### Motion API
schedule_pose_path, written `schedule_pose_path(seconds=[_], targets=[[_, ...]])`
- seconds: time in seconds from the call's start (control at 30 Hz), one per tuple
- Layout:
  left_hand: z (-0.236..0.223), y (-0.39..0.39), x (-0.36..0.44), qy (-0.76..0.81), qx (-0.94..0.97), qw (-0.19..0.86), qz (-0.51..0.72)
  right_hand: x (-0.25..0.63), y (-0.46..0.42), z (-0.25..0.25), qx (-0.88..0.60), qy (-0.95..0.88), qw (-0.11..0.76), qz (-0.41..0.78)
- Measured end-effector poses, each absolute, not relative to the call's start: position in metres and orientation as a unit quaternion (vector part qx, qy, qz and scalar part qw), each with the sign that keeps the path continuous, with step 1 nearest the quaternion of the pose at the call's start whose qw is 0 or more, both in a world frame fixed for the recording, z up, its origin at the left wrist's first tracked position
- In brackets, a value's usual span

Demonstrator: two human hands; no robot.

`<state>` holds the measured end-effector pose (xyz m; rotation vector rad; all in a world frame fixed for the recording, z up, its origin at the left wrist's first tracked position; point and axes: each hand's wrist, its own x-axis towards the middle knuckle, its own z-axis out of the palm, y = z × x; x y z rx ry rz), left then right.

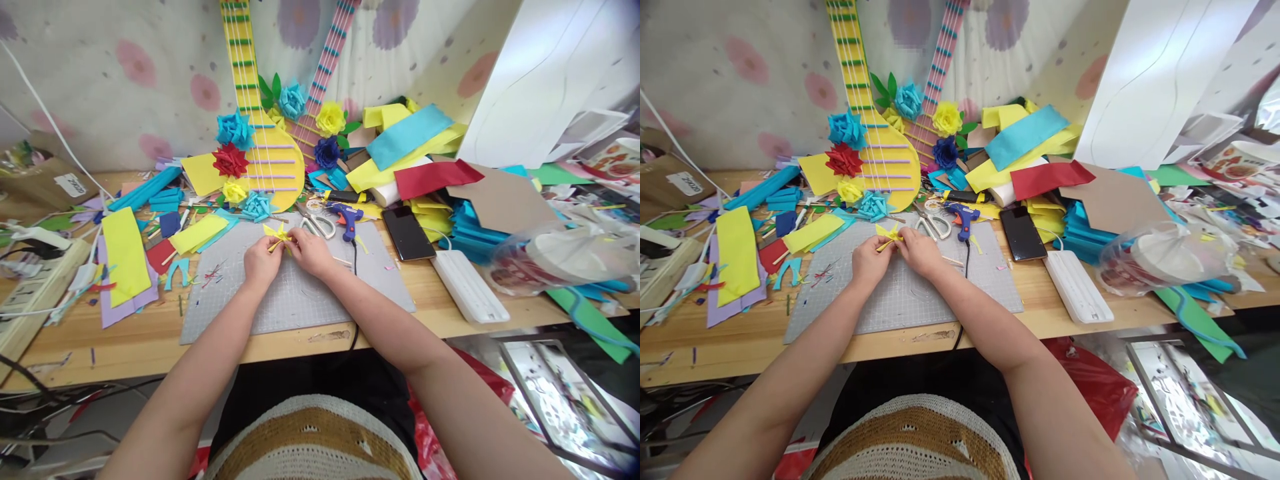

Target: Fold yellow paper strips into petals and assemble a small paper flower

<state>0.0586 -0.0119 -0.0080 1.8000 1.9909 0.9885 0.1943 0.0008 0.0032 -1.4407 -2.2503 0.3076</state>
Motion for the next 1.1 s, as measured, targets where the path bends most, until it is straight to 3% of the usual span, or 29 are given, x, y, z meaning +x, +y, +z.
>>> schedule_pose_path(seconds=[0.47,1.1], targets=[[-0.022,-0.006,0.059,0.668,0.577,0.242,0.402,0.189,0.000,0.005,-0.530,-0.837,0.120,0.061],[-0.011,-0.010,0.057,0.688,0.604,0.204,0.347,0.187,-0.001,0.003,-0.508,-0.851,0.119,0.057]])
